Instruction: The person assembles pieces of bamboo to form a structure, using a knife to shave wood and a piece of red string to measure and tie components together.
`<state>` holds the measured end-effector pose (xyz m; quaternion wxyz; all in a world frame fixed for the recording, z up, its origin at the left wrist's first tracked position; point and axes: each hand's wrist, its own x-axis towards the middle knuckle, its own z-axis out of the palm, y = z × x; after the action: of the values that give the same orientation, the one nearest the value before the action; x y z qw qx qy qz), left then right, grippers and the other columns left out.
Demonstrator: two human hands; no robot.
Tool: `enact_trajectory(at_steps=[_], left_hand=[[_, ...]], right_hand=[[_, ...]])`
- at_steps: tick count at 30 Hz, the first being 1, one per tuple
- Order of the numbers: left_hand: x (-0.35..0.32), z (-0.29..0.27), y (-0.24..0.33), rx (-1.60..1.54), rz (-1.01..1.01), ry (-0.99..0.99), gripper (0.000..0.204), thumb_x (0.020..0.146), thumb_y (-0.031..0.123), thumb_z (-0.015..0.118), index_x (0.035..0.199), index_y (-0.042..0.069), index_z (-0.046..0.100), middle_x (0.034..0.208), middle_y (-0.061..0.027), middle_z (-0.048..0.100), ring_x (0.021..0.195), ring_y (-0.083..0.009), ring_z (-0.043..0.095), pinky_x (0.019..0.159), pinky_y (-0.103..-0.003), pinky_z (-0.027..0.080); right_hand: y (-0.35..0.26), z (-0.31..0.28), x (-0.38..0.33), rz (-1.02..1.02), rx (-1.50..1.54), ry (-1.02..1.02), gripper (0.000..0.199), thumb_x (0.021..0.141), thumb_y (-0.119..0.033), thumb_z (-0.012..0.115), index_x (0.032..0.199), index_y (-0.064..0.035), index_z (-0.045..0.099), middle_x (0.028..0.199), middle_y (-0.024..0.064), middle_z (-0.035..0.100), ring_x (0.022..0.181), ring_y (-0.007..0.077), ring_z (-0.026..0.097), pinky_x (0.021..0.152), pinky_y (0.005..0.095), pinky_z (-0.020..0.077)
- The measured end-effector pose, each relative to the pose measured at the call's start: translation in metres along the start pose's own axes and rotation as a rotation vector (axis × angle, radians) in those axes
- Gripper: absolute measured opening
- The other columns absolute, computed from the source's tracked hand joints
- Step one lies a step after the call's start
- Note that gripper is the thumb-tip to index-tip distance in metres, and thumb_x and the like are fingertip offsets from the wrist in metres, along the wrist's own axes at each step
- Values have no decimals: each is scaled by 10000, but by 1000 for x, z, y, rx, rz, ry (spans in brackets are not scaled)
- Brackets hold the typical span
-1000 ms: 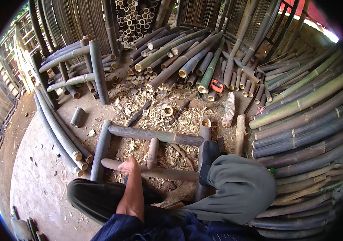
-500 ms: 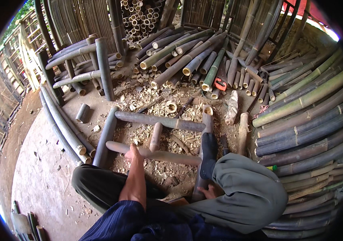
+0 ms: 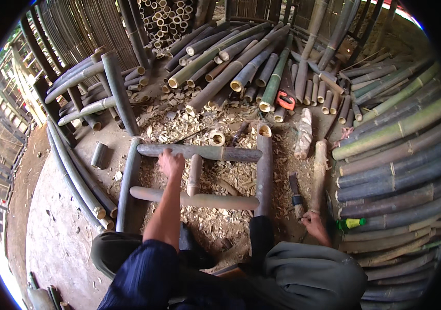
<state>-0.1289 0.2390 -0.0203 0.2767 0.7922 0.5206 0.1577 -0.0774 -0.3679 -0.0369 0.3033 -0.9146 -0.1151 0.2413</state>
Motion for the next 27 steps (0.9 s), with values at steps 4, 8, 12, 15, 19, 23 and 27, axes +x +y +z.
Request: enact_trajectory(at_steps=[4,8,12,15,19,23,27], left_hand=[[103,12,8,217,218,-145,360,829,223,642,1169,102,660,1233,-178,698,1220,-384,621,1004,-554,477],[147,55,26,582,293,-371,460,852,319,680,1256,98,676,1284,-157,692,1272,-347,613,1012,-540,486],[207,62,-26,687,230,-609,525,707,418,818,1073,44,776,1107,-193,758,1036,-342,736,873,-481,560],[203,82,-19,647,516,-534,399,666,326,880,935,47,786,993,-191,761,939,-365,745,810,-481,589],[193,84,0,785,766,-454,208,765,201,760,867,22,728,952,-205,740,924,-374,728,784,-487,581],[172,70,-2,592,1032,-210,86,798,83,659,873,41,669,868,-163,687,824,-352,695,718,-482,564],[109,16,37,351,1201,-69,32,850,45,623,882,48,616,814,-136,634,668,-285,625,605,-423,560]], right_hand=[[-17,35,10,9,-261,186,383,888,-237,720,1190,-27,610,1097,242,688,1023,423,671,859,516,522],[-21,43,21,53,-552,537,496,901,-342,697,1248,-19,551,1115,252,641,1033,461,637,858,579,505],[-71,45,63,272,-479,122,543,883,-393,723,1216,-22,507,1136,242,656,1018,467,667,872,594,516],[-51,32,77,319,-523,109,564,845,-390,747,1214,-35,509,1105,246,682,977,468,685,836,594,529],[-60,26,85,386,-445,70,544,845,-347,731,1198,-8,496,1102,271,677,993,492,677,865,593,527],[-66,34,78,259,-558,192,534,876,-312,750,1234,-7,496,1166,231,600,1056,458,653,854,540,552],[-123,32,81,-112,-313,381,705,880,-364,769,1391,10,460,1248,262,566,1101,422,618,873,498,564]])
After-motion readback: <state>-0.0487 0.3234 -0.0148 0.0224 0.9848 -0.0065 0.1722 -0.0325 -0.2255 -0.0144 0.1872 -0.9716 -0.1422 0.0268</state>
